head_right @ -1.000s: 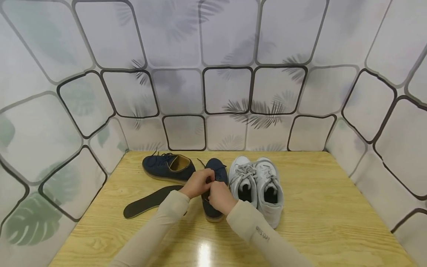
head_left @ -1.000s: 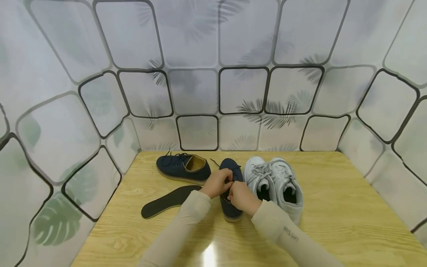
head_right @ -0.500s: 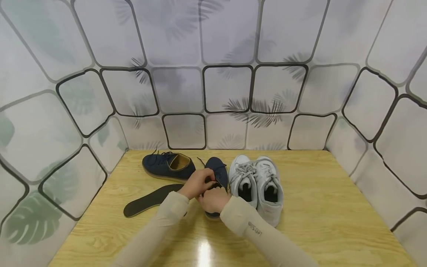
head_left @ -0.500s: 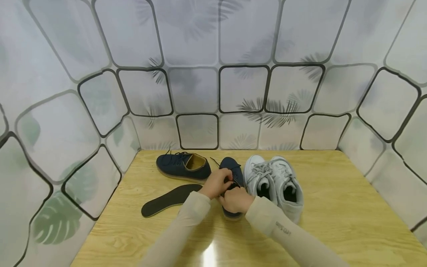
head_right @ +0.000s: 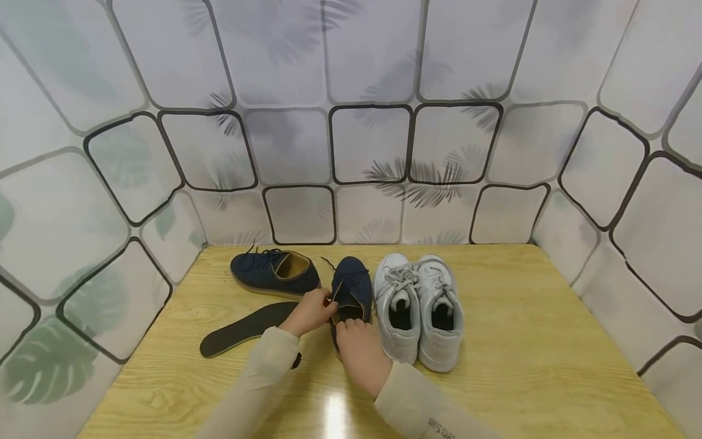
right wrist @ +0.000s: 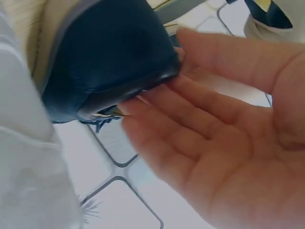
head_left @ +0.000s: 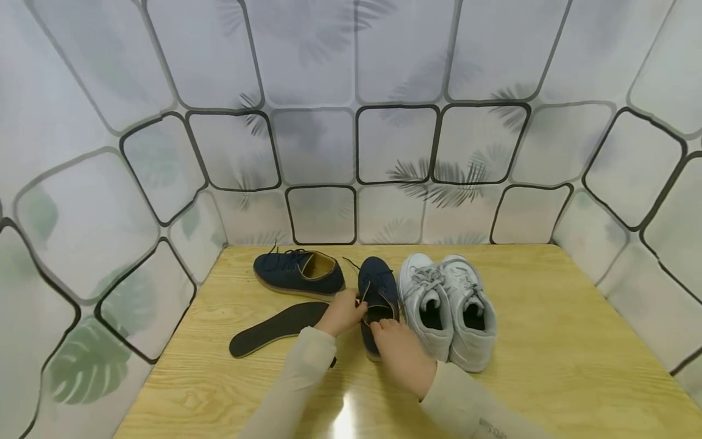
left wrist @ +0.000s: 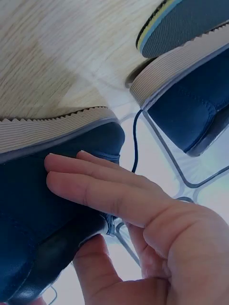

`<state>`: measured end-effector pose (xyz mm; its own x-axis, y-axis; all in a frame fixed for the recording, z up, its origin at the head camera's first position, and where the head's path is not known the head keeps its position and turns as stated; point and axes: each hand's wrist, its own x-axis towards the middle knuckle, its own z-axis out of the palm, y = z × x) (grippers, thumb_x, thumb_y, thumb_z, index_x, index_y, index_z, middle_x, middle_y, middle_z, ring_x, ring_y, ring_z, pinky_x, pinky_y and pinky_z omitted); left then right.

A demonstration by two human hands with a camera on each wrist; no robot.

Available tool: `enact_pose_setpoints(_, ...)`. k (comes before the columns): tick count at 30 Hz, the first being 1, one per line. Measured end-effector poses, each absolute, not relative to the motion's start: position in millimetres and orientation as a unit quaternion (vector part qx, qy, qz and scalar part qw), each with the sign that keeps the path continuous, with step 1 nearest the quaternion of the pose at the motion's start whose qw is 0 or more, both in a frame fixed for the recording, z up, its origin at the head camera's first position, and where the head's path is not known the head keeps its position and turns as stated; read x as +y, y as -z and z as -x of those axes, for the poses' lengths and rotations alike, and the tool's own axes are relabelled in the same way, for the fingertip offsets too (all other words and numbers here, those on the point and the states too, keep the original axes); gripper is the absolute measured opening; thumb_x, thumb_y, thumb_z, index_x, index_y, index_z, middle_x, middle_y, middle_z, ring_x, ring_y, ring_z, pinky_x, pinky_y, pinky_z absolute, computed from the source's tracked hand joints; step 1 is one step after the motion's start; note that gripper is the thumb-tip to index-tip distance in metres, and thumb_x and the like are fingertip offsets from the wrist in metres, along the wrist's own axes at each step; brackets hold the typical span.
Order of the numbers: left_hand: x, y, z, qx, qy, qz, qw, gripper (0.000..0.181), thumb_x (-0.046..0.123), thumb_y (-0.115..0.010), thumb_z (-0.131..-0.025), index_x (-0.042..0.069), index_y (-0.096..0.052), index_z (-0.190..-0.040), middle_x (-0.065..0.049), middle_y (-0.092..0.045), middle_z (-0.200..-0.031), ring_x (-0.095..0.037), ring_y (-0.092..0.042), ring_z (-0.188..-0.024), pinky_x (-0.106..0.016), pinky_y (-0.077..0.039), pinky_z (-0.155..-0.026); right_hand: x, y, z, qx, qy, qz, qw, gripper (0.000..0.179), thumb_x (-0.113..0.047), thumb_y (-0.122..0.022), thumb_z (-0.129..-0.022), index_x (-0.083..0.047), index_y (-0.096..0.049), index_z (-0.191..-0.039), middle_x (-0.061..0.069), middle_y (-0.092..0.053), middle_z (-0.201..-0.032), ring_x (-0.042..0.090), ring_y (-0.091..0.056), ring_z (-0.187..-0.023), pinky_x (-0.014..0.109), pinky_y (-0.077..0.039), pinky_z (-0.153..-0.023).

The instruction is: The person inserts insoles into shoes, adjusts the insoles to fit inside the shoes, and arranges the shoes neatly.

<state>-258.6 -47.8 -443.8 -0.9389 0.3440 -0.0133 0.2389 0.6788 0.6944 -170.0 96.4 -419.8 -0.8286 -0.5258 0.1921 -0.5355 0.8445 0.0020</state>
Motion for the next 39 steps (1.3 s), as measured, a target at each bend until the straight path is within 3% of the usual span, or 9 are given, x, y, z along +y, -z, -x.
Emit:
enact_pose_setpoints(3,-46,445,262,0.917,-0.355,-0.173,0.052,0.015,0.007,-0.054,-0.095,-0.006,-0.062,-0.098,-0.009,-0.056,-0.071,-0.014,-0.045,-0.053,-0.026,-0.037,-0.05,98,425,172,-0.954,-0.036,-0.273,0.118,0.02,0.003,-0.07,-0.08,-0.002,-0.065,-0.099,0.01,-0.062,-0.087,0.025,-0.062,-0.081,0.038,-0.051,-0.072)
enact_pose_setpoints(9,-50,444,264,0.908,-0.366,-0.188,0.074,0.027,0.017,-0.054,-0.099,-0.005,-0.063,-0.111,-0.013,-0.065,-0.087,-0.018,-0.06,-0.064,-0.029,-0.048,-0.058,105,435,175,-0.956,-0.061,-0.248,0.142,0.018,-0.008,-0.076,-0.079,-0.006,-0.068,-0.094,0.005,-0.061,-0.082,0.023,-0.062,-0.076,0.035,-0.051,-0.068)
enact_pose_setpoints(16,-62,436,283,0.919,-0.363,-0.052,-0.145,0.031,0.012,-0.059,-0.095,-0.009,-0.059,-0.118,-0.023,-0.06,-0.106,-0.037,-0.061,-0.095,-0.051,-0.05,-0.082,112,443,174,-0.947,-0.1,-0.235,0.194,0.014,-0.009,-0.076,-0.075,-0.008,-0.07,-0.087,0.002,-0.055,-0.072,0.022,-0.059,-0.067,0.033,-0.049,-0.058)
enact_pose_setpoints(22,-58,450,301,0.931,-0.354,-0.026,-0.084,0.042,0.013,-0.058,-0.096,-0.013,-0.049,-0.128,-0.03,-0.056,-0.12,-0.044,-0.058,-0.106,-0.053,-0.048,-0.087,113,444,175,-0.943,-0.118,-0.228,0.213,0.013,-0.009,-0.077,-0.074,-0.008,-0.073,-0.087,0.002,-0.054,-0.069,0.021,-0.059,-0.064,0.031,-0.05,-0.057)
enact_pose_setpoints(25,-57,462,300,0.935,-0.338,-0.033,-0.099,0.039,0.013,-0.06,-0.095,-0.01,-0.053,-0.126,-0.027,-0.056,-0.122,-0.042,-0.058,-0.107,-0.053,-0.047,-0.089,112,444,174,-0.941,-0.12,-0.23,0.218,0.013,-0.01,-0.077,-0.074,-0.008,-0.073,-0.086,0.001,-0.055,-0.07,0.02,-0.06,-0.065,0.029,-0.05,-0.057)
enact_pose_setpoints(28,-61,467,291,0.943,-0.3,-0.047,-0.135,0.035,0.017,-0.065,-0.092,-0.005,-0.059,-0.119,-0.022,-0.061,-0.114,-0.039,-0.062,-0.099,-0.051,-0.049,-0.085,110,444,175,-0.937,-0.12,-0.236,0.228,0.013,-0.01,-0.078,-0.074,-0.008,-0.073,-0.086,0.002,-0.056,-0.07,0.019,-0.06,-0.065,0.029,-0.05,-0.057)
enact_pose_setpoints(33,-72,467,270,0.963,-0.191,-0.092,-0.17,0.031,0.029,-0.077,-0.082,0.006,-0.068,-0.1,-0.011,-0.065,-0.087,-0.031,-0.065,-0.073,-0.046,-0.052,-0.066,106,445,177,-0.936,-0.121,-0.237,0.23,0.012,-0.008,-0.077,-0.074,-0.008,-0.074,-0.086,0.002,-0.057,-0.071,0.02,-0.06,-0.065,0.03,-0.05,-0.058)
enact_pose_setpoints(36,-80,467,258,0.971,-0.16,-0.108,-0.142,0.036,0.032,-0.08,-0.077,0.009,-0.07,-0.103,-0.009,-0.067,-0.087,-0.03,-0.065,-0.073,-0.045,-0.051,-0.065,105,446,179,-0.936,-0.123,-0.234,0.233,0.011,-0.008,-0.077,-0.074,-0.008,-0.073,-0.084,0.001,-0.057,-0.07,0.02,-0.06,-0.065,0.03,-0.049,-0.057)
enact_pose_setpoints(39,-85,463,246,0.975,-0.163,-0.12,-0.09,0.045,0.031,-0.081,-0.076,0.009,-0.07,-0.114,-0.011,-0.07,-0.099,-0.03,-0.067,-0.083,-0.044,-0.053,-0.071,105,445,179,-0.935,-0.123,-0.232,0.237,0.01,-0.008,-0.077,-0.074,-0.009,-0.073,-0.083,0.001,-0.057,-0.069,0.02,-0.06,-0.065,0.029,-0.049,-0.057)
